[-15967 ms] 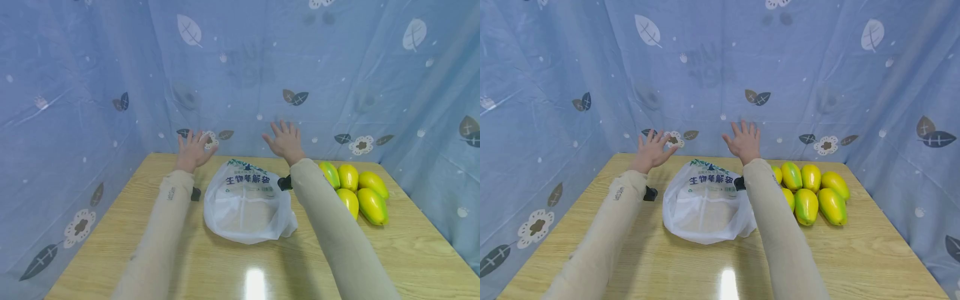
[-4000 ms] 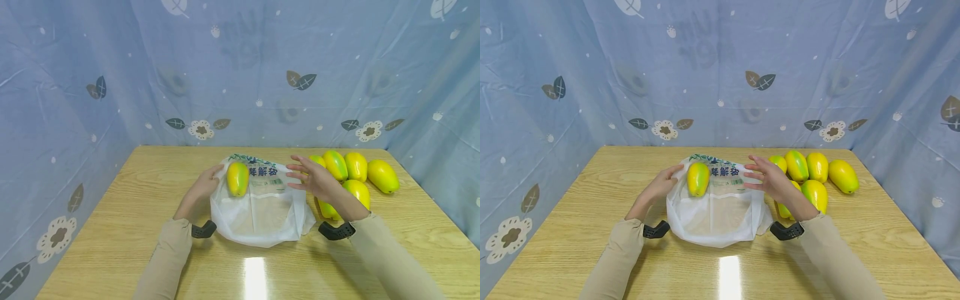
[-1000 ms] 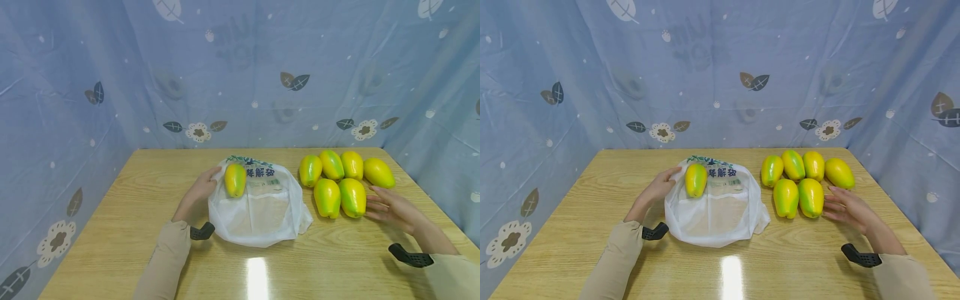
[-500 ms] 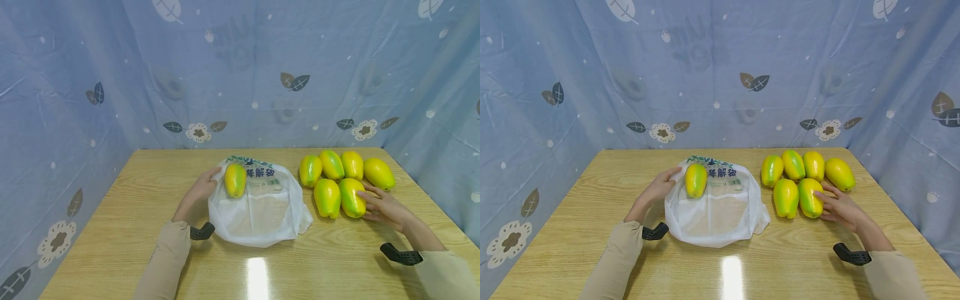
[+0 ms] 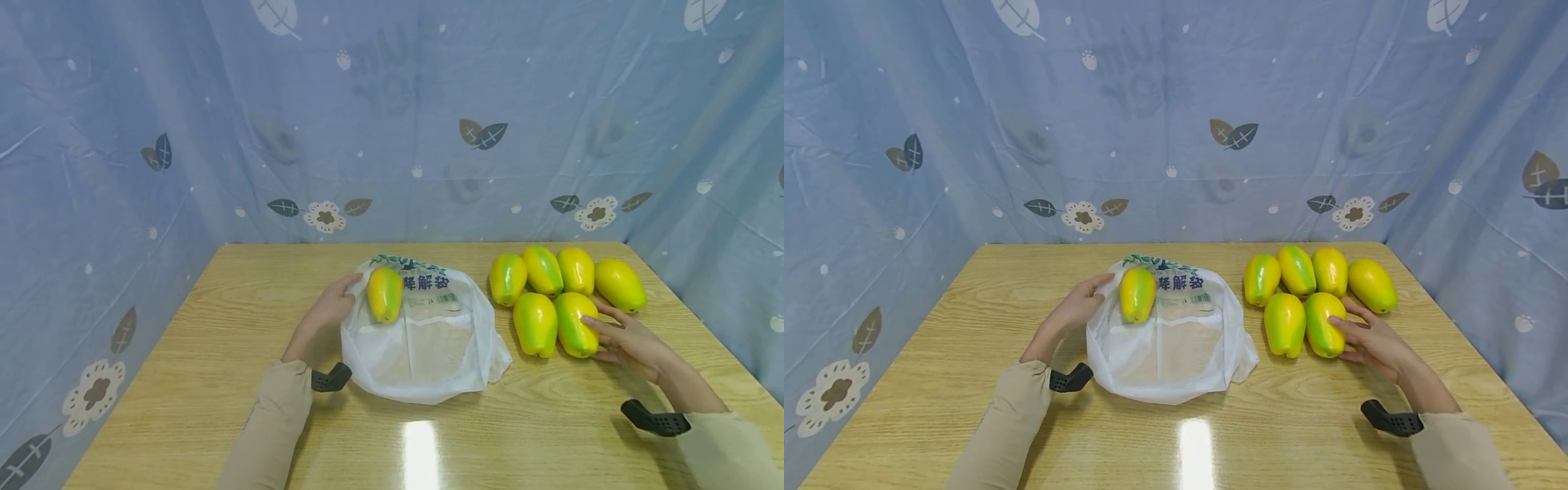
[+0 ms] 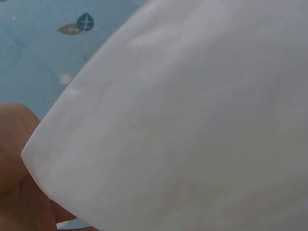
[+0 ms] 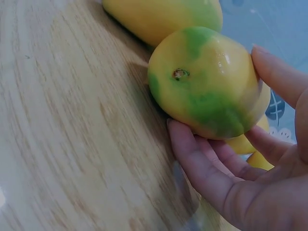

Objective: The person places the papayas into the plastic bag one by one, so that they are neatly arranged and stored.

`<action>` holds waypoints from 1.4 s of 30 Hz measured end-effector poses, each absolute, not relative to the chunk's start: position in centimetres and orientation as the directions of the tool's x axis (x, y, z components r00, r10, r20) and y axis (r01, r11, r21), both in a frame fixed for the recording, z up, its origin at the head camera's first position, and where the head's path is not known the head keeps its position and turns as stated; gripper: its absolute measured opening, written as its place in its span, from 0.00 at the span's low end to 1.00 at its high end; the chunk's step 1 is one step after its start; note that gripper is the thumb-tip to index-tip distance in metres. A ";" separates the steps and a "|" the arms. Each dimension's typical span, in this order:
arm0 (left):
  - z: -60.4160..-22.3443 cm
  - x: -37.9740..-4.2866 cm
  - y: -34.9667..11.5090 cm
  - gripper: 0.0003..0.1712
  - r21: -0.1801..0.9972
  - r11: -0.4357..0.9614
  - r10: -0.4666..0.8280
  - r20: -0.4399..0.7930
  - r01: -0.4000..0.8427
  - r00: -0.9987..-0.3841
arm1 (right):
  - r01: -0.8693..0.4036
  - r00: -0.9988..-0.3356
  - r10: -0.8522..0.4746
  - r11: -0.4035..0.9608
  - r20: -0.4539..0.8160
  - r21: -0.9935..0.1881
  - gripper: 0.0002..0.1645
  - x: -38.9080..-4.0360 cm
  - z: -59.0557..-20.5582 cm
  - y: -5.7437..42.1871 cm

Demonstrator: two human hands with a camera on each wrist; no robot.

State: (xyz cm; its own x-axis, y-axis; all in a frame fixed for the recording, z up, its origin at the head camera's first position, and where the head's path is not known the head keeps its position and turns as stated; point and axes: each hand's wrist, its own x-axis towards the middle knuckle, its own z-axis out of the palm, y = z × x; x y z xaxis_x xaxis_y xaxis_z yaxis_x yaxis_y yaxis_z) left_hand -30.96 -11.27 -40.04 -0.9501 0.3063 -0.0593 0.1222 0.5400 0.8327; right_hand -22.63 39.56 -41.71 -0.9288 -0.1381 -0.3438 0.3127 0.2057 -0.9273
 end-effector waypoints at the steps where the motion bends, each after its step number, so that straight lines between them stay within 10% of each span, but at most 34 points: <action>1: -40.1 -31.0 -11.3 0.32 0.832 0.540 0.309 -0.057 0.126 -0.949 | 0.312 -0.930 -0.135 0.206 -0.343 -0.928 0.51 -22.6 -41.7 39.6; 42: -40.2 -31.0 -11.3 0.32 0.851 0.515 0.290 -0.065 0.098 -0.955 | 0.239 -0.961 -0.162 -0.091 -0.222 -0.967 0.49 -23.1 -38.8 38.7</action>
